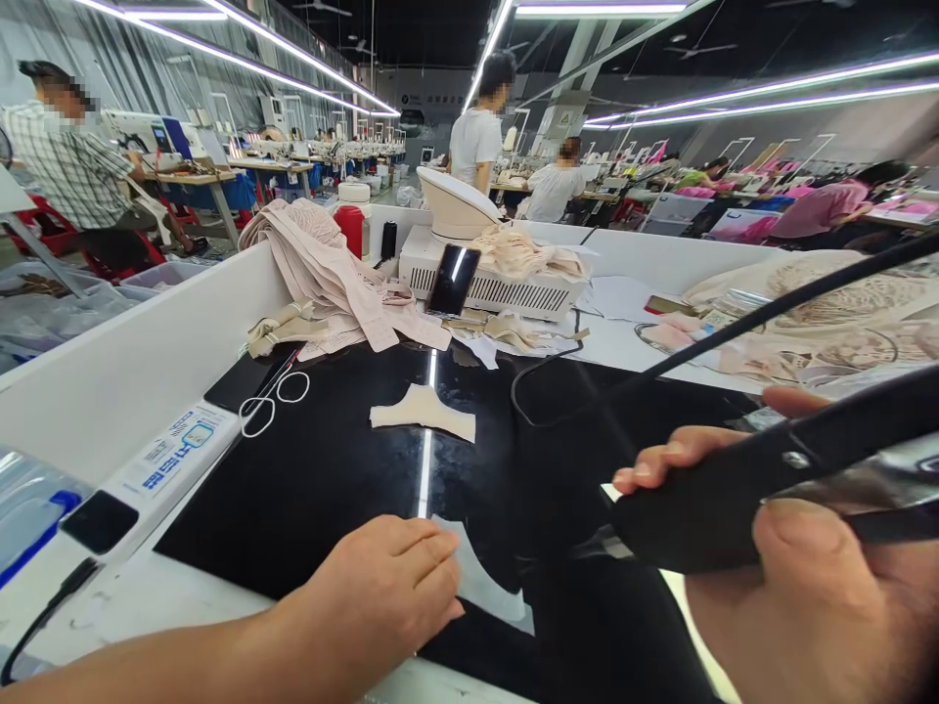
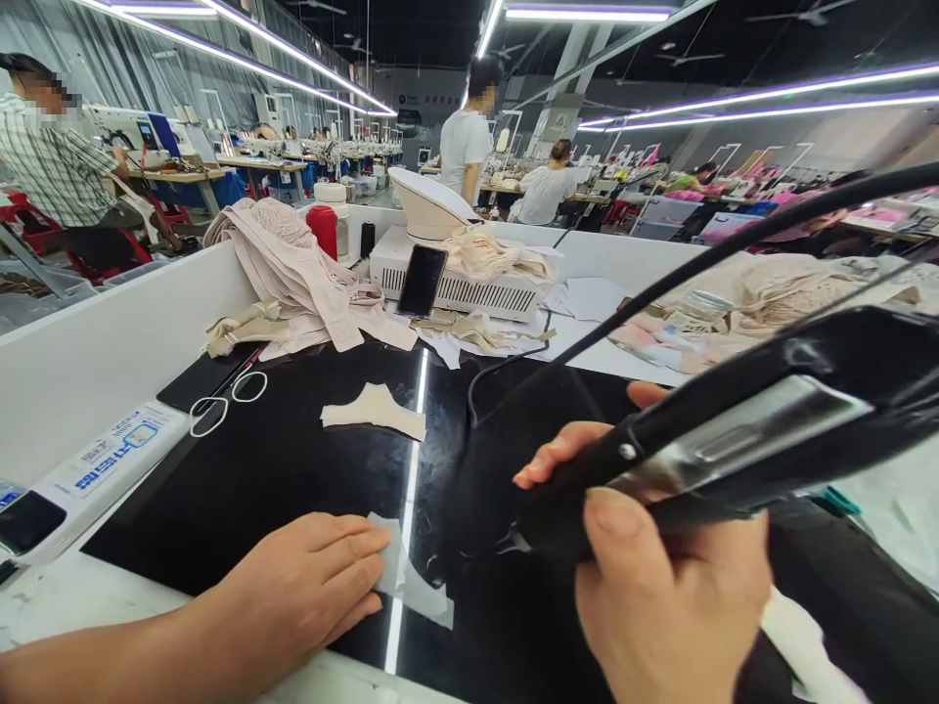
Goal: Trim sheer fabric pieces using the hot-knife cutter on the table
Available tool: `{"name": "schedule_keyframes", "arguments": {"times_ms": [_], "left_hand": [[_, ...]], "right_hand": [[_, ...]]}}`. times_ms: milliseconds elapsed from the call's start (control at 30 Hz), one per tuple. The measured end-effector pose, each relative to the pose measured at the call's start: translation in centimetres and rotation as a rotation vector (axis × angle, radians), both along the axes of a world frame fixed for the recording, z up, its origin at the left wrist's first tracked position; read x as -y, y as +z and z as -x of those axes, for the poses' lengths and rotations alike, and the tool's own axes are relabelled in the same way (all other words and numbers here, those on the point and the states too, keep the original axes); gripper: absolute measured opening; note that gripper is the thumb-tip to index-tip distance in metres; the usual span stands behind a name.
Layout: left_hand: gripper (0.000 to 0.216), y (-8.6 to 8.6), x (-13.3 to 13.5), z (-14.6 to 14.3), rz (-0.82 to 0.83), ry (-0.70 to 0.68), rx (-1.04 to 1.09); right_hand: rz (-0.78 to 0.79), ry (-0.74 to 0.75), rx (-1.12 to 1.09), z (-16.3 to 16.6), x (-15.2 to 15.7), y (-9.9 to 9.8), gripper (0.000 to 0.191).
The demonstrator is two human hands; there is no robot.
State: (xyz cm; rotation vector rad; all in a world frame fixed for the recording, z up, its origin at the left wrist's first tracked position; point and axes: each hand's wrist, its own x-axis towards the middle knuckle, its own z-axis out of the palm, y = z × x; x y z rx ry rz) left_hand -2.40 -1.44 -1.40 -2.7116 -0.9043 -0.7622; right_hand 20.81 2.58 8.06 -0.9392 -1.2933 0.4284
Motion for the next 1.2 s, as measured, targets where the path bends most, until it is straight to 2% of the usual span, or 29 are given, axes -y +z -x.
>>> {"name": "schedule_keyframes", "arguments": {"times_ms": [33,100,233,333,667,967,1200], "left_hand": [[0.023,-0.1,0.0,0.0,0.001,0.000,0.001],[0.023,-0.1,0.0,-0.1,-0.008,0.002,0.007],[0.022,-0.2,-0.1,-0.2,-0.045,0.006,0.000],[0.020,-0.1,-0.1,-0.4,-0.058,0.003,-0.004],[0.026,0.4,-0.1,-0.3,-0.066,-0.016,0.011],[0.023,0.2,0.0,-0.4,-0.059,0.004,0.035],[0.022,-0.1,-0.2,-0.3,-0.080,0.000,0.024]], "right_hand": [[0.049,0.052,-0.118,1.0,0.2,0.2,0.046],[0.081,0.126,-0.221,3.0,0.4,0.4,0.047],[0.064,0.245,-0.200,5.5,0.1,0.0,0.046],[0.031,0.270,-0.173,6.4,-0.3,-0.7,0.042],[0.034,0.306,-0.262,7.1,-0.7,-1.9,0.045],[0.042,0.284,-0.271,7.4,-0.7,-1.9,0.036],[0.037,0.366,-0.358,7.8,-0.8,-1.7,0.038]]}}
